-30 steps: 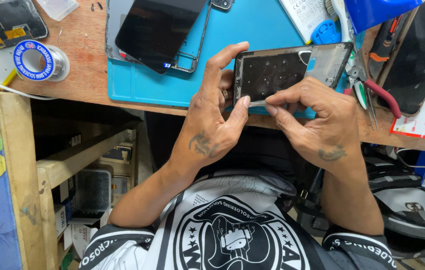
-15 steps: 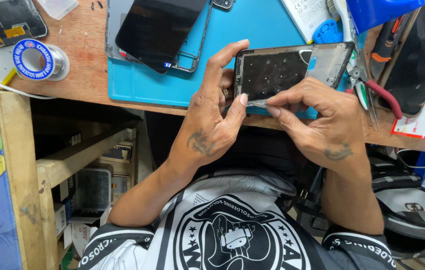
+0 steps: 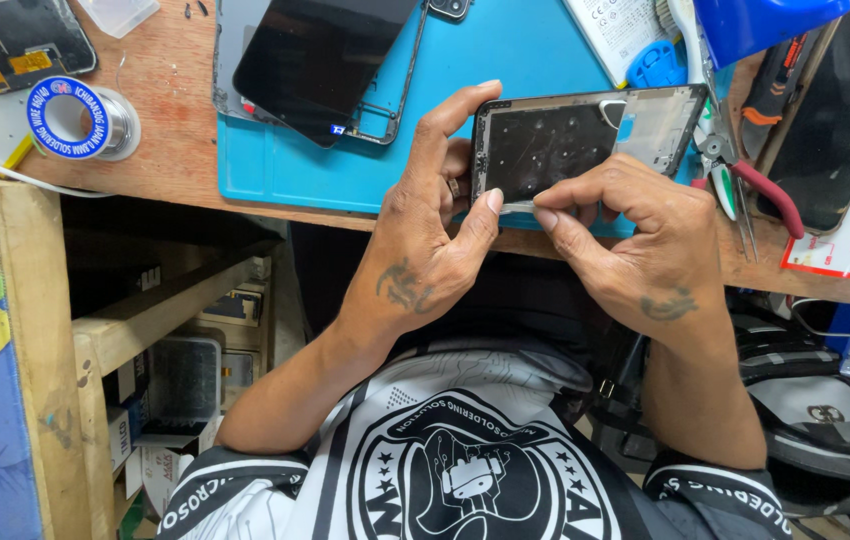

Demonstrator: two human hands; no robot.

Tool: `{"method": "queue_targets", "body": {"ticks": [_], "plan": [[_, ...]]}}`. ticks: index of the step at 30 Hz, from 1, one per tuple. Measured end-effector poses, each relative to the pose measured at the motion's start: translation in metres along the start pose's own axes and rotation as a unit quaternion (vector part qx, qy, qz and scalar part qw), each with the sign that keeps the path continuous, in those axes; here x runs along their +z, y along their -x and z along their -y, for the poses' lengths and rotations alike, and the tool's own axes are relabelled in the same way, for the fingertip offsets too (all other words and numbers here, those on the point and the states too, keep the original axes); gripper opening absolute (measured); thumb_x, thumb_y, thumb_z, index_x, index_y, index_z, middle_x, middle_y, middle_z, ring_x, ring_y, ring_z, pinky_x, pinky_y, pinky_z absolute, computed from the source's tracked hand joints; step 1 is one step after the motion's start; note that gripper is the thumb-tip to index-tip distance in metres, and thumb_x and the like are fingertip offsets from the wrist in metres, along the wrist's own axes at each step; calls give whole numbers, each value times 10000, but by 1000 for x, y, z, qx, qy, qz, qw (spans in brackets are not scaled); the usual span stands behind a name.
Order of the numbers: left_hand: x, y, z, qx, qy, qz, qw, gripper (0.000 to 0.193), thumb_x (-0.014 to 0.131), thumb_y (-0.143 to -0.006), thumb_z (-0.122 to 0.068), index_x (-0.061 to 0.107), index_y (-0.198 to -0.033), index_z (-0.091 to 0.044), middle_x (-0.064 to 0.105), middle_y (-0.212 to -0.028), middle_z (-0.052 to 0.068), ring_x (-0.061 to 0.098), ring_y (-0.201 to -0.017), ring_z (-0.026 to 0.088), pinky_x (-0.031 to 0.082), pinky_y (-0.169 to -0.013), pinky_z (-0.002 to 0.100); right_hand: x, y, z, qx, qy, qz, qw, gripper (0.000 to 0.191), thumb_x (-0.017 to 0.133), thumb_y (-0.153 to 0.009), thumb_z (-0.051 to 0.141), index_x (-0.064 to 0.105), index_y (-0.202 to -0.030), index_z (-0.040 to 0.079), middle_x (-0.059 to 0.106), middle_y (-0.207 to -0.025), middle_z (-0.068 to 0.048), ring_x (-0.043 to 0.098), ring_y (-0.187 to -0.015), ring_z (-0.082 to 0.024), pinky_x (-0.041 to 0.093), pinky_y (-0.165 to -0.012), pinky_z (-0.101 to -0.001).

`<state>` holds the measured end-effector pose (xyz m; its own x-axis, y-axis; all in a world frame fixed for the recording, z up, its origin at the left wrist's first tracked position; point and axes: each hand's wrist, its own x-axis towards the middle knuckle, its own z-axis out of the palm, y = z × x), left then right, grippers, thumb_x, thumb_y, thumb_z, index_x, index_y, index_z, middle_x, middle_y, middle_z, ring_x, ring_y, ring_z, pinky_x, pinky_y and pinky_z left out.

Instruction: The person uses pliers to cut small white adhesive strips and applies them to the edges of a disassembled smartphone chassis. The person handles the phone frame and adhesive pieces repeatedly, pressing the strips into place along the device's perimeter.

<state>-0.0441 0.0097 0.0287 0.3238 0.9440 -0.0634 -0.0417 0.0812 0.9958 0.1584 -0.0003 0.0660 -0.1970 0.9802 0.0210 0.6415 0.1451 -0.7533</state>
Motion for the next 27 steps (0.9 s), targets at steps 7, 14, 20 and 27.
{"method": "queue_targets", "body": {"ticks": [7, 14, 20, 27], "plan": [[0, 0, 1, -4, -6, -4, 1000, 664, 618, -1031, 7, 314, -1604, -135, 689, -1183, 115, 639, -873, 87, 560, -757, 249, 0, -1, 0, -1, 2, -1, 1000, 112, 805, -900, 12, 756, -1000, 23, 733, -932, -62, 634, -775, -127, 464, -663, -250], [1, 1, 1, 19, 16, -3, 1000, 649, 636, -1042, 32, 297, -1574, -118, 684, -1170, 124, 689, -964, 89, 582, -856, 252, 0, -1, 1, 0, 4, -3, 1000, 115, 804, -893, 9, 758, -998, 22, 734, -931, -64, 630, -760, -124, 466, -649, -248], [1, -1, -1, -10, -2, -8, 1000, 697, 643, -1004, 20, 310, -1598, -128, 695, -1179, 116, 679, -903, 100, 560, -750, 243, 1, -1, 1, -4, 6, -6, 1000, 114, 807, -893, 2, 757, -994, 20, 736, -929, -64, 627, -753, -123, 467, -642, -248], [2, -1, 1, 2, 17, -6, 1000, 696, 648, -1024, 23, 306, -1612, -124, 686, -1204, 126, 702, -1016, 126, 596, -859, 264, 2, -1, 0, -9, 4, -7, 1000, 116, 805, -892, -2, 755, -995, 17, 736, -928, -64, 627, -752, -123, 468, -640, -246]]}}
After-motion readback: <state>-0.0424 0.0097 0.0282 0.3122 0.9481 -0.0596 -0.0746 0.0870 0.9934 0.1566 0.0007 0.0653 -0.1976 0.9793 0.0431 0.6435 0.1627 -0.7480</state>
